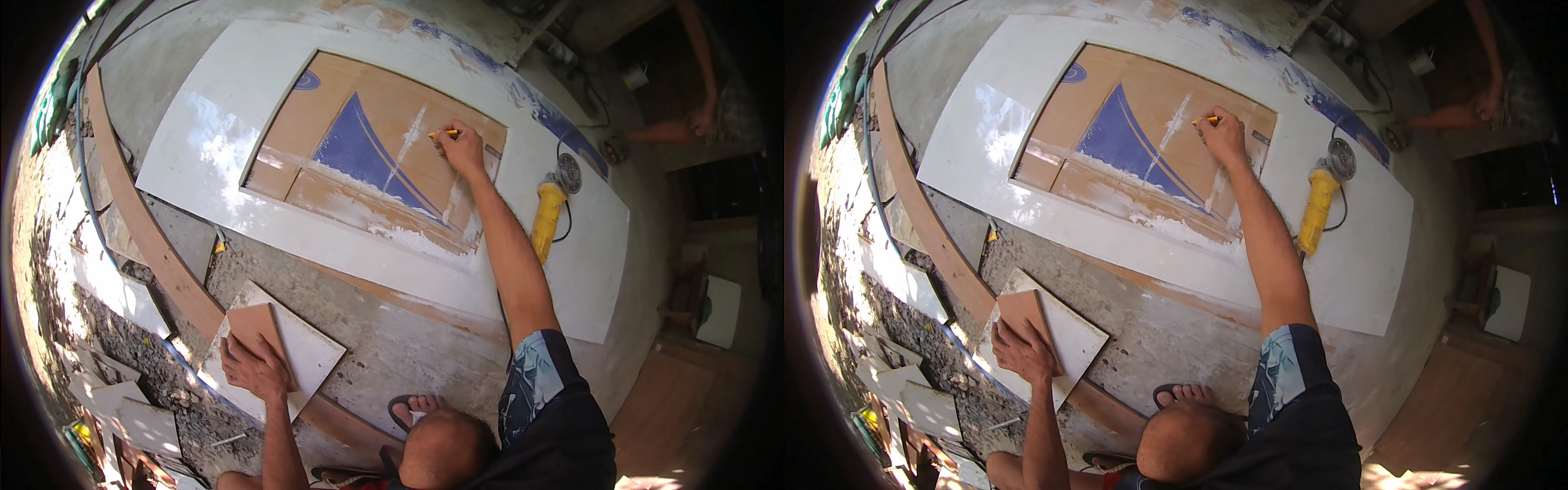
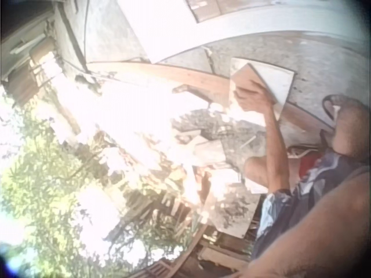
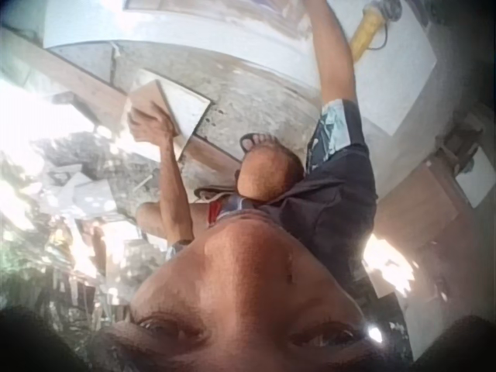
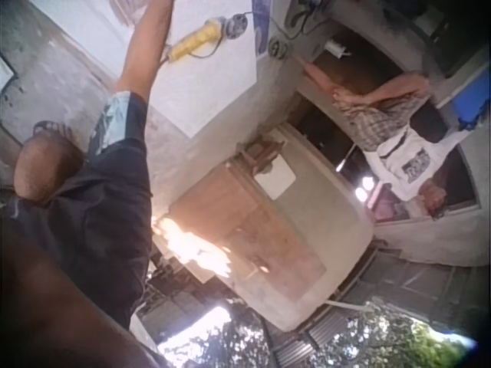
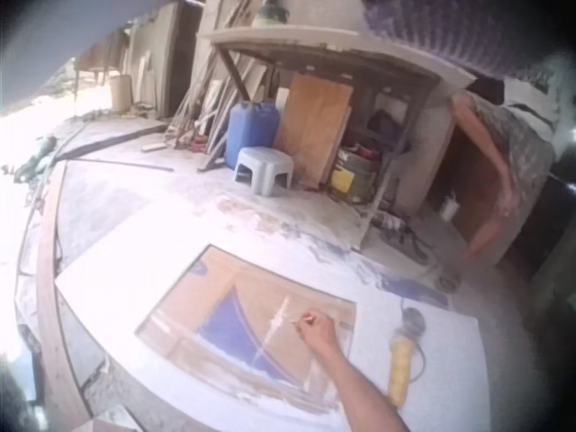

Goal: The person sits on the ground and uses a pencil to mark a line on a white tile, then uses a utility knife to score the tile along the marked line. The person then snaps the tile along the scored line to break it into two pieces.

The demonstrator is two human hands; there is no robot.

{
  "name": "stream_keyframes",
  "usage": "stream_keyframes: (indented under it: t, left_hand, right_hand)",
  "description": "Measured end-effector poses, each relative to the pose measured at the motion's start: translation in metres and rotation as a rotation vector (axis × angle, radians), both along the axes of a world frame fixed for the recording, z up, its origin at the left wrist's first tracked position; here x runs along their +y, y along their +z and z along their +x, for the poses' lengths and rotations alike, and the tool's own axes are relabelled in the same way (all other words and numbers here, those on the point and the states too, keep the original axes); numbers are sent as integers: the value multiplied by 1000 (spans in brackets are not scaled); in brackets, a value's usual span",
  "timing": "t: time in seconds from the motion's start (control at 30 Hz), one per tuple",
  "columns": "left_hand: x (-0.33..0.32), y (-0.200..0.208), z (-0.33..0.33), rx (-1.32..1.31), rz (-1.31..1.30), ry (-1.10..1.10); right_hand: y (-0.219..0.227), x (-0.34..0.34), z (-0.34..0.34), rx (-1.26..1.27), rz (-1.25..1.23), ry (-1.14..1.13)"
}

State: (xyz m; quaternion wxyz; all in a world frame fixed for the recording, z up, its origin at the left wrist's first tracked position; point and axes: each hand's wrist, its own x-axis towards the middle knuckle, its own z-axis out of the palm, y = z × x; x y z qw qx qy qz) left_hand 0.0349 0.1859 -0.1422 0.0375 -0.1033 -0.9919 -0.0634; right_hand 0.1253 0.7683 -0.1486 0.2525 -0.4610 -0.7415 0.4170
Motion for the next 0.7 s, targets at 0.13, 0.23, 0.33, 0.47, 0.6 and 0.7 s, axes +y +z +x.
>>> stream_keyframes:
  t: [0.13,0.23,0.33,0.47,0.6,0.7]
  left_hand:
    - [-1,0,0,2,-15,-3]
    - [0,-1,1,5,-8,-13]
    - [0,-1,1,8,-7,-11]
    - [0,0,1,-6,-10,3]
    - [-2,-3,1,5,11,-11]
    - [-7,-3,1,8,12,-17]
  right_hand:
    - [0,-4,13,-6,20,14]
    - [-1,0,35,-22,15,-6]
    - [3,4,62,-117,118,-21]
    - [8,6,81,-79,38,-45]
    - [7,3,88,-61,7,-87]
    - [5,-1,89,-79,-6,-101]
